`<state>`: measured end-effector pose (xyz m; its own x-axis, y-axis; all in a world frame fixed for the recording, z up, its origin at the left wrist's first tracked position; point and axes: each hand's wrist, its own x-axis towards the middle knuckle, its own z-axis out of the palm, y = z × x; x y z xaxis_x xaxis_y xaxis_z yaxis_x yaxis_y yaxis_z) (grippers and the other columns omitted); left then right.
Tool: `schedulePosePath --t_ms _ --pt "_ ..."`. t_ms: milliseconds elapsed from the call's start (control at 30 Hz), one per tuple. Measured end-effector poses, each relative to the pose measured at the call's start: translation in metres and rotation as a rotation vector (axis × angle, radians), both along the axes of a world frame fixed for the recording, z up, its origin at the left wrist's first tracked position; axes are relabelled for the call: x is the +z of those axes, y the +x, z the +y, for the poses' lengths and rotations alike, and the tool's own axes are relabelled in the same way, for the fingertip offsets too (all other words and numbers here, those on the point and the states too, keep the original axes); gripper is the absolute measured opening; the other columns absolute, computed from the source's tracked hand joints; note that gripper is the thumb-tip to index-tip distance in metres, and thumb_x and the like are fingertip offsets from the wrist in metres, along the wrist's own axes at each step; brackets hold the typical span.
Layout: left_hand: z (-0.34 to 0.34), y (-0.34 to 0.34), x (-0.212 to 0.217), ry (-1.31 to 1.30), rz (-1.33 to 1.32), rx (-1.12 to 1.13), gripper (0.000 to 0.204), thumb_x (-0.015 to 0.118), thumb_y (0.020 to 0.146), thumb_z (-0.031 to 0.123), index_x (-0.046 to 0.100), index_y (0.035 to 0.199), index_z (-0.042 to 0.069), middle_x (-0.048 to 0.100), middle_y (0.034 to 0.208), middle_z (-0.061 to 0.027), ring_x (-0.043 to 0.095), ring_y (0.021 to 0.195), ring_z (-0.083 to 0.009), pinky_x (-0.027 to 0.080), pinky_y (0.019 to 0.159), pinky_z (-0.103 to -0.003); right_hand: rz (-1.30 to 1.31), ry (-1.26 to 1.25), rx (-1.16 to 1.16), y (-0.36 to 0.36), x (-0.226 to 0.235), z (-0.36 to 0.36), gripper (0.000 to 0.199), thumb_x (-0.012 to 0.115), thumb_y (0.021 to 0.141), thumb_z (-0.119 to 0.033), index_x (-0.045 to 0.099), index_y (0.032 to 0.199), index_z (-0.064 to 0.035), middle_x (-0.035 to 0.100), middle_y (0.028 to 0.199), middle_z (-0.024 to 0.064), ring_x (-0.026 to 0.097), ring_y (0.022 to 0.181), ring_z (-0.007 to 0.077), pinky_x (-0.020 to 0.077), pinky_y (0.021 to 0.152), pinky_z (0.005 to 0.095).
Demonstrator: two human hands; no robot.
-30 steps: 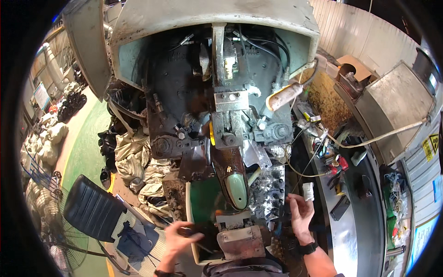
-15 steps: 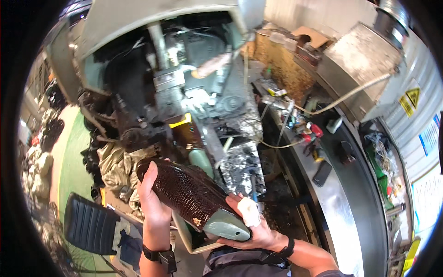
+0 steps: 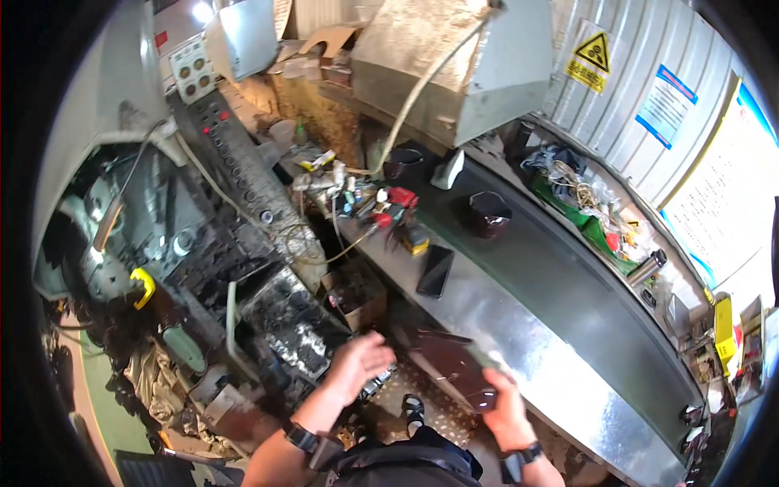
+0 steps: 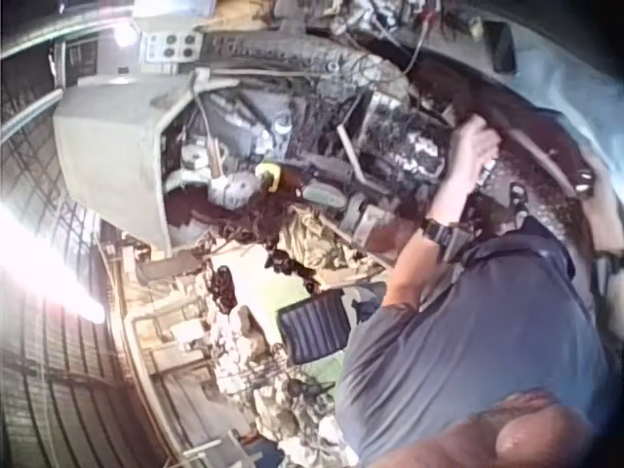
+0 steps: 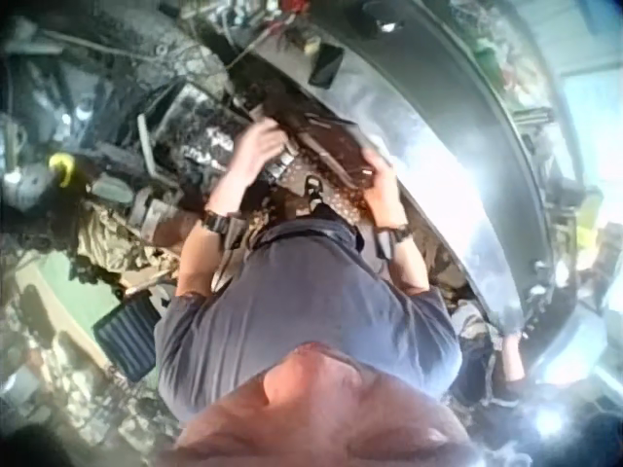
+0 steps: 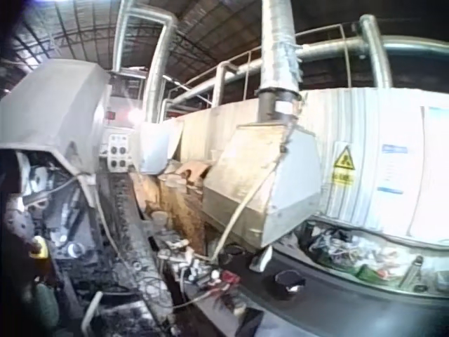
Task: Using a lasting machine to shape and attach the upper of a shoe to the last.
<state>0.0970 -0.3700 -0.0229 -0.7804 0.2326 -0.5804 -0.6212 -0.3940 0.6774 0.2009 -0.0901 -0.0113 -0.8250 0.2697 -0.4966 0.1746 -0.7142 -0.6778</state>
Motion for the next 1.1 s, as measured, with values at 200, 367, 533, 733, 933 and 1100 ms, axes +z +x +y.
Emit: schedulePosePath --t_ms 200,367,533,733,933,1100 --pt "0.027 0.030 -0.032 -0.157 0.144 -0.215 0.040 0.072 0.095 0.018 0.061 0.126 -0.004 0.070 0.114 -0.0110 0.068 0.107 -0.0190 0.054 0.095 -0.031 -0.018 -0.092 -0.240 0.056 -0.083 0.296 0.052 0.068 0.090 -0.046 0.063 0.121 -0.0044 0.069 0.115 0.0134 0.066 0.106 0.0352 0.0527 0.098 0.0553" --pt "0.009 0.019 -0.066 -0.163 0.094 -0.154 0.036 0.072 0.095 0.017 0.062 0.121 -0.006 0.072 0.104 -0.0091 0.069 0.101 -0.0161 0.053 0.091 -0.027 0.026 0.492 -0.715 0.162 -0.154 0.621 0.036 0.066 0.094 -0.038 0.067 0.116 -0.0090 0.070 0.111 0.0140 0.069 0.097 0.0267 0.0574 0.083 0.0424" --pt "-0.028 0.062 -0.066 -0.301 0.190 0.032 0.038 0.073 0.094 0.020 0.064 0.122 -0.003 0.074 0.112 -0.0135 0.069 0.103 -0.0171 0.052 0.093 -0.028 0.104 0.199 -0.326 0.066 -0.249 0.572 0.037 0.051 0.098 -0.030 0.058 0.120 -0.0003 0.060 0.130 0.0160 0.060 0.119 0.0330 0.0539 0.097 0.0412" --pt "-0.037 0.085 -0.017 -0.533 0.103 -0.087 0.051 0.072 0.094 0.037 0.063 0.128 0.000 0.073 0.113 -0.0119 0.067 0.104 -0.0155 0.050 0.091 -0.029 0.005 0.210 -0.223 -0.174 -0.202 0.212 0.045 0.055 0.100 -0.032 0.051 0.133 -0.0023 0.066 0.105 0.0175 0.066 0.081 0.0293 0.0579 0.073 0.0420" --pt "-0.081 0.112 -0.010 -0.435 0.327 -0.033 0.047 0.070 0.097 0.028 0.059 0.132 0.000 0.070 0.120 -0.0113 0.063 0.112 -0.0147 0.049 0.098 -0.031 0.494 0.706 0.597 -0.155 -0.023 -0.160 0.013 0.069 0.092 -0.001 0.069 0.104 0.0052 0.071 0.091 0.0084 0.068 0.081 0.0143 0.0552 0.076 0.0287" --pt "-0.157 0.174 0.052 -0.256 0.323 0.144 0.048 0.071 0.097 0.026 0.058 0.134 -0.003 0.068 0.125 -0.0116 0.062 0.117 -0.0167 0.048 0.103 -0.033 0.980 1.065 0.958 -0.111 0.049 -0.321 0.035 0.078 0.087 -0.014 0.068 0.116 0.0018 0.074 0.103 0.0208 0.074 0.094 0.0288 0.0569 0.085 0.0362"
